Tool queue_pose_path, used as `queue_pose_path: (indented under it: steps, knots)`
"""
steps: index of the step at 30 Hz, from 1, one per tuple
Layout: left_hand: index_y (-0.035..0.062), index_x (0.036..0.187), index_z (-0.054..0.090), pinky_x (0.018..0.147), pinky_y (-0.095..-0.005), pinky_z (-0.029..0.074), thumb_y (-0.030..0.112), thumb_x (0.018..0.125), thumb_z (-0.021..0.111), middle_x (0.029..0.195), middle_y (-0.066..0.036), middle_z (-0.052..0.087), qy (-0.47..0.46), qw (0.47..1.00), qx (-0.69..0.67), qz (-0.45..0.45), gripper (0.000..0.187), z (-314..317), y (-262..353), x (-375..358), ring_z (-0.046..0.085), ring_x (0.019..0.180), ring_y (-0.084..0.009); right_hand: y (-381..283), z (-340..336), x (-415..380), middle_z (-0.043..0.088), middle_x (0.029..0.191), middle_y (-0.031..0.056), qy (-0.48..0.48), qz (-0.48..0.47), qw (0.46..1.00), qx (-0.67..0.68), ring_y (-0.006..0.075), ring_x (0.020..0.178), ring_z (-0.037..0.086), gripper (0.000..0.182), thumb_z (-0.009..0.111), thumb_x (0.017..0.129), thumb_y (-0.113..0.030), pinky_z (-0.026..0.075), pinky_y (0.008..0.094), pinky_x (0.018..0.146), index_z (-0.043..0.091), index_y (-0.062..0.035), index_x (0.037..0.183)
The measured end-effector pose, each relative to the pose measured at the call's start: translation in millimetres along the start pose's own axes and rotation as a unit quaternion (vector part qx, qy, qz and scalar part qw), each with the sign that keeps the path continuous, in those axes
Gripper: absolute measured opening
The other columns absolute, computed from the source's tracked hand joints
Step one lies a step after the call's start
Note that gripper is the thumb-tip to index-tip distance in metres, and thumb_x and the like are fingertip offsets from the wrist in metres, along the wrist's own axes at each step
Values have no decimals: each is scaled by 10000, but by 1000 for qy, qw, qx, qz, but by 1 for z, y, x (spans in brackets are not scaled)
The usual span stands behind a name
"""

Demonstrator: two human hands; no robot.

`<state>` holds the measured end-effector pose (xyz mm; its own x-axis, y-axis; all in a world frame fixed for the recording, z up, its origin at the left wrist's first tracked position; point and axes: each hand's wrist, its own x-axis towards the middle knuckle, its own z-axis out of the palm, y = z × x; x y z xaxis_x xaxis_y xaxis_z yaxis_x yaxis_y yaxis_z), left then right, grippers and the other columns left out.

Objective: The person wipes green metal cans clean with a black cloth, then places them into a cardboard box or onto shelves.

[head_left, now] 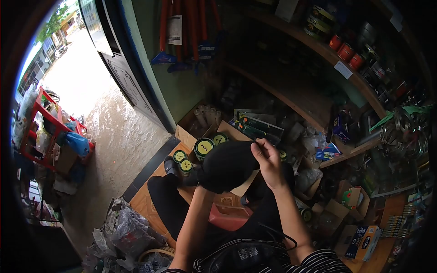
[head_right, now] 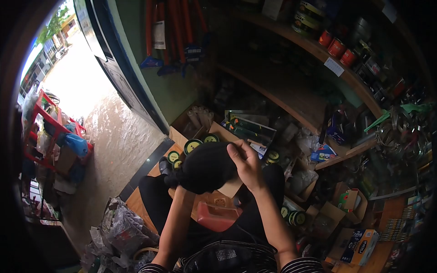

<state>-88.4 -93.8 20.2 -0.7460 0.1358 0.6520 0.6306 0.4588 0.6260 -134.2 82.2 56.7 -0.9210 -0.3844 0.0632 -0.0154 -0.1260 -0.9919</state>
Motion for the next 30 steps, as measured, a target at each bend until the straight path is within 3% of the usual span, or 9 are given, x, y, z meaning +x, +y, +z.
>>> queue_pose_path:
  steps: [9, 12, 15, 17, 18, 22, 24, 26, 30]
  knots:
    - [53, 1067, 708, 739, -408, 549, 145, 712, 763, 881, -113, 690, 104, 980, 166, 36, 371, 22, -66, 13, 702, 840, -334, 32, -20, 52, 569, 904, -69, 7, 8, 998, -64, 8, 841, 512, 185, 639, 1053, -241, 421, 187, 756, 650, -57, 1062]
    - [71, 1155, 675, 783, -381, 546, 159, 812, 708, 912, -113, 679, -114, 953, 267, -85, 355, 2, -70, 47, 685, 872, -320, 41, -28, 85, 640, 1066, 27, -15, 11, 989, -149, 100, 1008, 627, 275, 639, 1045, -235, 509, 271, 906, 615, -38, 1234]
    - [89, 1108, 676, 796, -395, 541, 197, 798, 693, 906, -116, 678, -76, 950, 249, -174, 329, 8, -130, 14, 679, 859, -308, 75, -70, 154, 628, 1078, 18, 32, -17, 977, -211, 79, 973, 595, 248, 662, 1019, -181, 493, 248, 866, 626, -40, 1220]
    - [82, 1010, 696, 755, -457, 547, 231, 792, 719, 896, -151, 675, 3, 902, 228, -368, 266, 23, -150, 5, 685, 855, -371, 87, -107, 216, 628, 1071, 42, 54, -57, 944, -320, 80, 940, 592, 264, 667, 1000, -181, 494, 248, 881, 624, -30, 1212]
    - [100, 1007, 709, 800, -448, 547, 203, 804, 703, 883, -137, 680, -48, 948, 230, -217, 228, 19, -161, 7, 689, 886, -352, 83, -117, 248, 639, 1099, 82, 70, -56, 918, -385, 136, 987, 615, 282, 670, 985, -187, 499, 289, 925, 620, -21, 1207]
    - [52, 1023, 702, 774, -369, 542, 143, 909, 622, 901, -111, 713, -57, 979, 0, -195, 167, -7, -185, 9, 700, 861, -238, 105, -182, 383, 568, 1381, 277, 145, -165, 762, -609, 460, 1338, 496, 466, 659, 958, -245, 398, 497, 1142, 574, 12, 1337]
    - [36, 972, 699, 754, -361, 536, 144, 901, 637, 873, -110, 707, -43, 969, 49, -237, 143, -15, -195, 9, 695, 831, -232, 140, -258, 465, 474, 1542, 234, 209, -257, 649, -685, 460, 1431, 413, 623, 644, 967, -403, 352, 486, 1192, 507, -97, 1492]
    - [19, 920, 697, 733, -352, 530, 145, 893, 653, 844, -110, 702, -31, 957, 96, -273, 136, -22, -204, 6, 689, 800, -226, 86, -246, 489, 439, 1581, 200, 161, -125, 734, -648, 430, 1452, 402, 686, 653, 952, -502, 324, 485, 1211, 498, -138, 1512]
    - [-14, 817, 692, 693, -335, 517, 147, 877, 685, 787, -108, 690, -40, 913, 139, -381, 172, -37, -221, -11, 679, 739, -214, 95, -314, 551, 500, 1549, 169, 105, -91, 735, -664, 313, 1441, 449, 676, 679, 928, -551, 301, 473, 1224, 552, -169, 1472]
